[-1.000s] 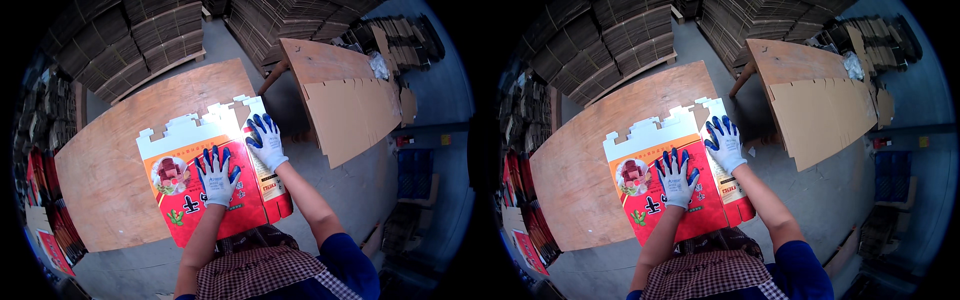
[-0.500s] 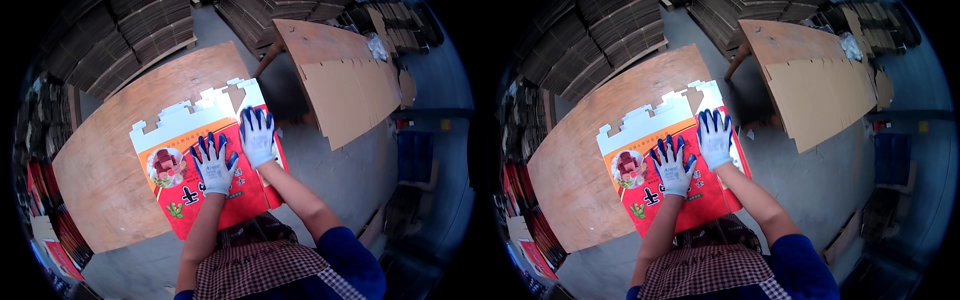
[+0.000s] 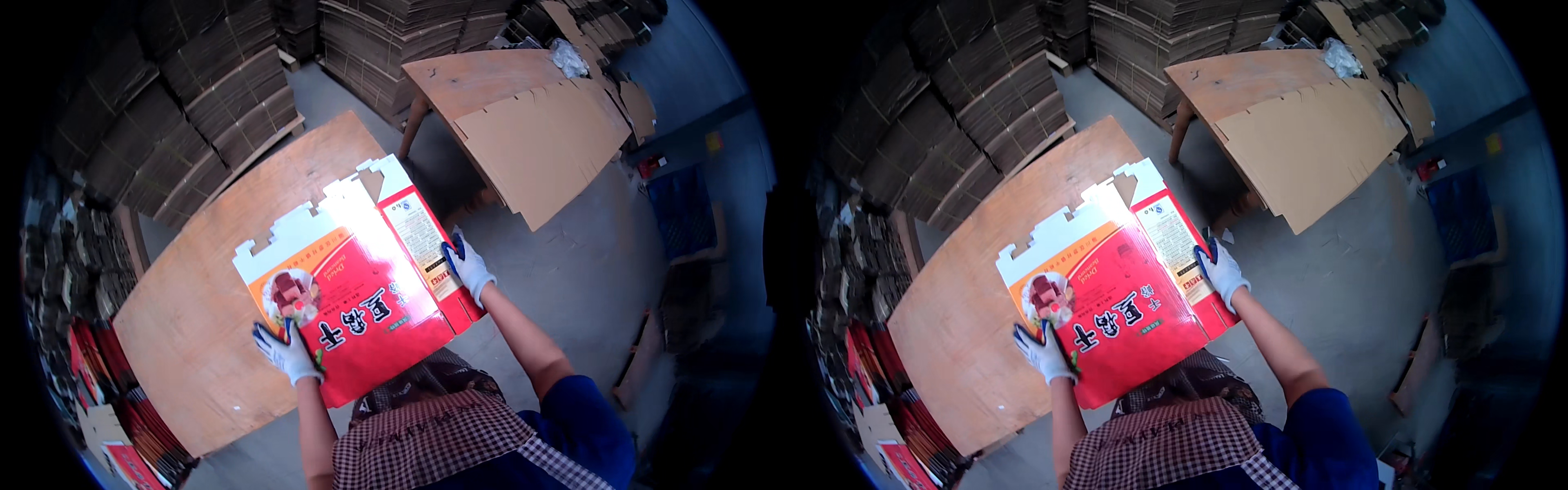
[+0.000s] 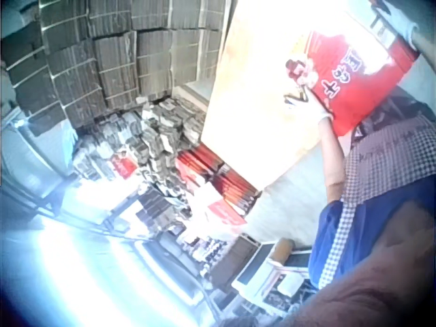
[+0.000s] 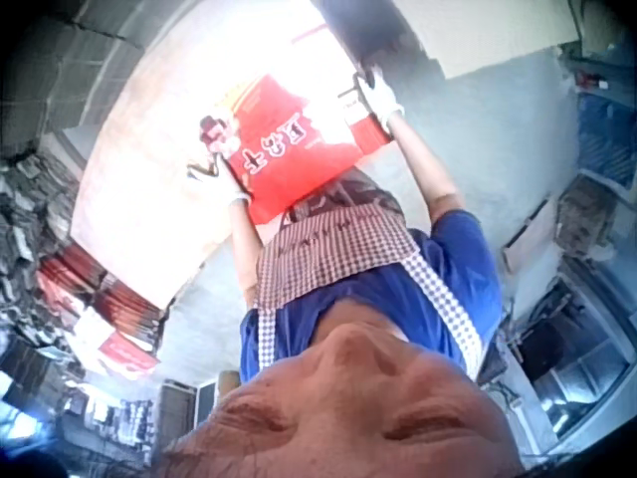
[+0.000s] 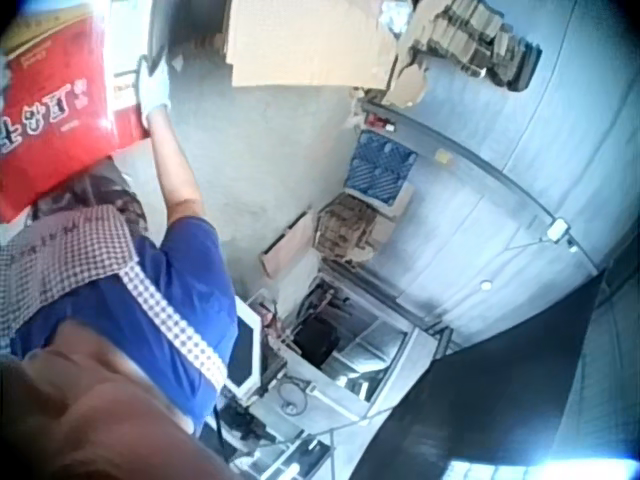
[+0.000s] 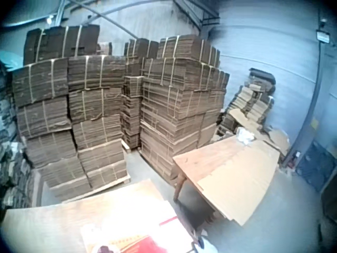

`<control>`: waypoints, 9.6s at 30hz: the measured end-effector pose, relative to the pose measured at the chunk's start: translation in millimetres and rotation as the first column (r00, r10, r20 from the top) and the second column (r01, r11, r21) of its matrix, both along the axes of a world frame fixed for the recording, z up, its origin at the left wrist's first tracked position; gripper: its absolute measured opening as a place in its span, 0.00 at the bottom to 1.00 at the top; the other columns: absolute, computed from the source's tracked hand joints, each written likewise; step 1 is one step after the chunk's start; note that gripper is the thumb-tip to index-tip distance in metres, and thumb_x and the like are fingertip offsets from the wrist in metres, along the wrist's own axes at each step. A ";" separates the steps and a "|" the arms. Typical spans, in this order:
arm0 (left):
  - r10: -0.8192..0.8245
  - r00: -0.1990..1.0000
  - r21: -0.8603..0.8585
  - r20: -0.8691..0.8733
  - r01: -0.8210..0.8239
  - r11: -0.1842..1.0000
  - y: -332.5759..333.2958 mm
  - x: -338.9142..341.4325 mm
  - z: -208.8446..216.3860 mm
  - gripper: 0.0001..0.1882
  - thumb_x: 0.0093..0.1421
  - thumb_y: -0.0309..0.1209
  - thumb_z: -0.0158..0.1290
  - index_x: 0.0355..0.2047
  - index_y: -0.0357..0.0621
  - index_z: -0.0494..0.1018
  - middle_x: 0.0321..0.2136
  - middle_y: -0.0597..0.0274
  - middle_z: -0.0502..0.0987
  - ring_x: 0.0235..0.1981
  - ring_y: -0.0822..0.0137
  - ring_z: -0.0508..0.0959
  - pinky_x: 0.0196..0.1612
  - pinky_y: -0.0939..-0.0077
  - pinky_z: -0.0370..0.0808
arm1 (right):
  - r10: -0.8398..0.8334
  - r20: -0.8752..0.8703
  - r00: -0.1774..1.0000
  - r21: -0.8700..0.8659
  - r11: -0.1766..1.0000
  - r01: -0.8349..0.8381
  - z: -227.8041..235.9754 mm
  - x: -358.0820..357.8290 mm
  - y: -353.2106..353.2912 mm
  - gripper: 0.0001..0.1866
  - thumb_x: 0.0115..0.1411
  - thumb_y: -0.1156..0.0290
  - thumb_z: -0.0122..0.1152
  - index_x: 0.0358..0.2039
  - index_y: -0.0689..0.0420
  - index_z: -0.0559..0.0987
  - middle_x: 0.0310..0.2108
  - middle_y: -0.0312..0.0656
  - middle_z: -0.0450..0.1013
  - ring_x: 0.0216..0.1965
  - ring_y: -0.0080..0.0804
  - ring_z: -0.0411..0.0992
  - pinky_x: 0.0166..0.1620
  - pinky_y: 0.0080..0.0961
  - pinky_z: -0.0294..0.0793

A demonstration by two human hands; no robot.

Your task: The person applies glue to a cardboard sheet and then repeatedly places printed cardboard pieces onto it, pressing them down to adhere. The person continues stacking and aligning these pieces on the work surface.

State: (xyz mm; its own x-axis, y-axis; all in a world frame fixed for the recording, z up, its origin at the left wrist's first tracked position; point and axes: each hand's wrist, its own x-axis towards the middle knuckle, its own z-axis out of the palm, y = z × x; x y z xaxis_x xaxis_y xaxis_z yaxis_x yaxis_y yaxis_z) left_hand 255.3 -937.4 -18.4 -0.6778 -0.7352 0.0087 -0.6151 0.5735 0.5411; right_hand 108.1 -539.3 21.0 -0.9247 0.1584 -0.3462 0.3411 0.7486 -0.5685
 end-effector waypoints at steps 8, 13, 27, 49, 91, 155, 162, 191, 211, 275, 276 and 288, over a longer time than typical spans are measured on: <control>0.133 0.991 0.347 0.031 -0.136 0.928 17.0 5.0 -13.3 0.40 0.67 0.46 0.53 0.71 0.36 0.53 0.70 0.43 0.57 0.70 0.47 0.58 0.70 0.58 0.55 | 0.009 0.128 0.992 0.105 0.994 -0.023 -13.8 -38.8 -9.9 0.41 0.65 0.32 0.40 0.66 0.50 0.66 0.60 0.57 0.69 0.60 0.56 0.69 0.61 0.41 0.68; 0.168 0.985 0.417 -0.045 -0.134 0.899 31.7 -4.9 5.8 0.40 0.66 0.43 0.56 0.71 0.36 0.53 0.69 0.44 0.58 0.69 0.51 0.61 0.69 0.62 0.58 | 0.016 0.214 0.977 0.041 0.999 -0.025 13.4 -47.9 -15.3 0.40 0.65 0.31 0.38 0.66 0.48 0.67 0.58 0.54 0.72 0.61 0.55 0.68 0.63 0.41 0.66; -0.170 0.985 -0.396 0.029 0.167 0.903 62.6 -16.2 4.1 0.35 0.64 0.40 0.56 0.69 0.46 0.59 0.70 0.46 0.55 0.70 0.44 0.54 0.70 0.46 0.51 | 0.116 0.153 0.981 0.783 0.592 -0.192 0.8 -38.0 149.4 0.67 0.41 0.31 0.71 0.72 0.58 0.52 0.66 0.51 0.59 0.64 0.52 0.60 0.62 0.57 0.59; -0.312 0.949 -0.146 -0.054 0.301 0.942 71.2 -27.6 -8.4 0.28 0.64 0.45 0.53 0.64 0.58 0.68 0.70 0.54 0.57 0.73 0.45 0.49 0.73 0.42 0.39 | -0.157 -0.628 0.762 -0.302 0.952 -0.053 408.2 77.7 71.4 0.31 0.63 0.68 0.60 0.65 0.64 0.68 0.57 0.51 0.72 0.53 0.36 0.75 0.57 0.27 0.73; -0.578 0.790 -0.089 0.204 0.603 0.792 165.3 -107.6 42.6 0.40 0.61 0.58 0.51 0.71 0.60 0.58 0.74 0.56 0.44 0.74 0.42 0.38 0.71 0.35 0.31 | -0.180 0.018 0.983 -0.355 0.918 0.175 55.3 -32.7 99.5 0.18 0.69 0.67 0.56 0.55 0.62 0.78 0.45 0.44 0.81 0.42 0.30 0.79 0.48 0.26 0.78; -0.538 0.841 -0.081 0.049 0.540 0.838 133.6 -278.3 40.2 0.37 0.56 0.55 0.58 0.64 0.57 0.67 0.51 0.56 0.74 0.53 0.56 0.72 0.62 0.55 0.61 | 0.701 -0.514 0.494 0.299 0.686 -0.663 10.2 -166.7 -90.7 0.23 0.60 0.65 0.61 0.56 0.51 0.76 0.53 0.45 0.72 0.61 0.43 0.64 0.69 0.46 0.52; -0.527 0.847 -0.168 -0.068 0.511 0.843 132.7 -282.5 32.9 0.38 0.53 0.52 0.63 0.62 0.56 0.70 0.44 0.59 0.77 0.47 0.60 0.74 0.57 0.58 0.65 | 0.724 -0.483 0.492 0.339 0.673 -0.658 15.9 -165.3 -94.3 0.24 0.59 0.65 0.62 0.57 0.49 0.76 0.52 0.45 0.73 0.60 0.44 0.66 0.69 0.47 0.52; -0.530 0.823 -0.181 -0.203 0.501 0.846 131.5 -288.5 17.9 0.27 0.60 0.46 0.59 0.58 0.51 0.74 0.58 0.55 0.72 0.60 0.53 0.68 0.66 0.54 0.57 | 0.607 -0.339 0.719 0.621 0.718 -0.313 13.2 -7.9 -80.8 0.31 0.62 0.62 0.57 0.65 0.56 0.68 0.64 0.46 0.63 0.66 0.50 0.58 0.69 0.62 0.47; -0.358 0.920 -0.296 0.159 0.390 0.872 77.9 -35.5 20.2 0.38 0.60 0.51 0.56 0.68 0.53 0.62 0.72 0.46 0.50 0.72 0.38 0.47 0.72 0.39 0.41 | 0.023 0.277 0.960 0.736 0.637 -0.228 0.7 -62.4 178.2 0.63 0.51 0.51 0.75 0.75 0.54 0.40 0.76 0.48 0.38 0.72 0.64 0.46 0.69 0.56 0.55; -0.659 0.748 -0.171 0.082 0.662 0.730 166.6 -108.7 36.5 0.34 0.62 0.57 0.51 0.66 0.61 0.67 0.73 0.55 0.50 0.74 0.43 0.42 0.71 0.34 0.33 | -0.204 -0.073 0.976 -0.160 0.969 0.191 17.4 -16.4 125.4 0.23 0.66 0.56 0.60 0.54 0.60 0.79 0.43 0.46 0.80 0.41 0.34 0.78 0.47 0.30 0.77; -0.659 0.748 -0.182 0.079 0.661 0.728 166.3 -109.2 35.6 0.34 0.62 0.57 0.51 0.66 0.61 0.67 0.73 0.55 0.50 0.74 0.43 0.42 0.71 0.34 0.33 | -0.247 -0.002 0.969 -0.282 0.930 0.237 18.3 -17.3 127.7 0.23 0.66 0.56 0.60 0.53 0.61 0.80 0.42 0.43 0.81 0.40 0.29 0.78 0.46 0.26 0.77; -0.661 0.748 -0.097 0.062 0.664 0.742 162.7 -108.4 42.2 0.32 0.61 0.55 0.53 0.64 0.61 0.70 0.72 0.55 0.51 0.74 0.42 0.42 0.71 0.34 0.34 | 0.500 -0.574 0.648 0.022 0.801 -0.598 68.0 -104.2 -54.7 0.22 0.67 0.65 0.56 0.61 0.51 0.74 0.63 0.46 0.66 0.67 0.48 0.60 0.67 0.39 0.60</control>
State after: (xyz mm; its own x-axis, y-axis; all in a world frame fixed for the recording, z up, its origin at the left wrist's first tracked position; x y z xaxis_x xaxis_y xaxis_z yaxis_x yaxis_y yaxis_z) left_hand 147.0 -774.8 23.8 -0.9946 -0.0963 0.0377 -0.0697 0.8934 0.4438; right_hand 3.9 -594.0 89.0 -0.8572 -0.4494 0.2514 -0.4946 0.5826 -0.6450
